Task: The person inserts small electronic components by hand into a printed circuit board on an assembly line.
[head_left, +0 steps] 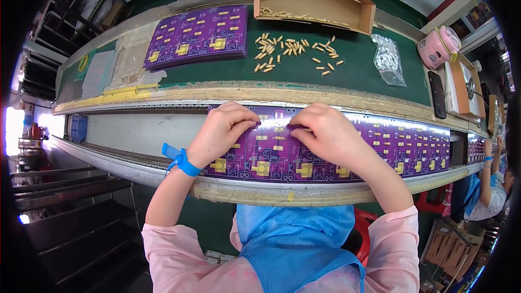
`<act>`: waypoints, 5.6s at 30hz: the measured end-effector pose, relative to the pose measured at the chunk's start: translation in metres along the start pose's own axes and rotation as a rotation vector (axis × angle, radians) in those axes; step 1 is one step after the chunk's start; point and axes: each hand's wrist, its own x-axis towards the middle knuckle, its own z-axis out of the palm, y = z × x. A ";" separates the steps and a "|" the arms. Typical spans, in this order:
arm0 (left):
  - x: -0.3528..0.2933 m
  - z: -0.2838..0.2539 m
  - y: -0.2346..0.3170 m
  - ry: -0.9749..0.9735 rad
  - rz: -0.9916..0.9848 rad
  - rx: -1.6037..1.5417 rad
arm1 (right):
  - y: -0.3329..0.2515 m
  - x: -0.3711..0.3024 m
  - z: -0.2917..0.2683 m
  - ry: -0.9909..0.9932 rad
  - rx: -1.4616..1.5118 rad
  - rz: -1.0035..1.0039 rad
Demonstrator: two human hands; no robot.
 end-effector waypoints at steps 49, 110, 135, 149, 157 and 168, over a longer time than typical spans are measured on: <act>-0.001 0.015 0.003 -0.067 0.237 0.283 | 0.089 0.018 -0.010 0.469 -0.146 0.257; -0.041 -0.032 -0.049 0.402 0.105 0.024 | -0.047 0.061 0.078 0.073 0.232 -0.042; -0.040 -0.031 -0.051 0.311 0.161 0.085 | -0.058 0.062 0.081 0.048 0.037 -0.036; -0.041 -0.032 -0.051 0.267 0.112 0.069 | -0.052 0.058 0.089 0.029 -0.042 -0.162; -0.042 -0.036 -0.053 0.246 0.098 0.044 | -0.055 0.051 0.083 0.056 -0.138 -0.258; -0.042 -0.035 -0.055 0.234 0.114 0.081 | -0.050 0.048 0.090 0.106 -0.060 -0.223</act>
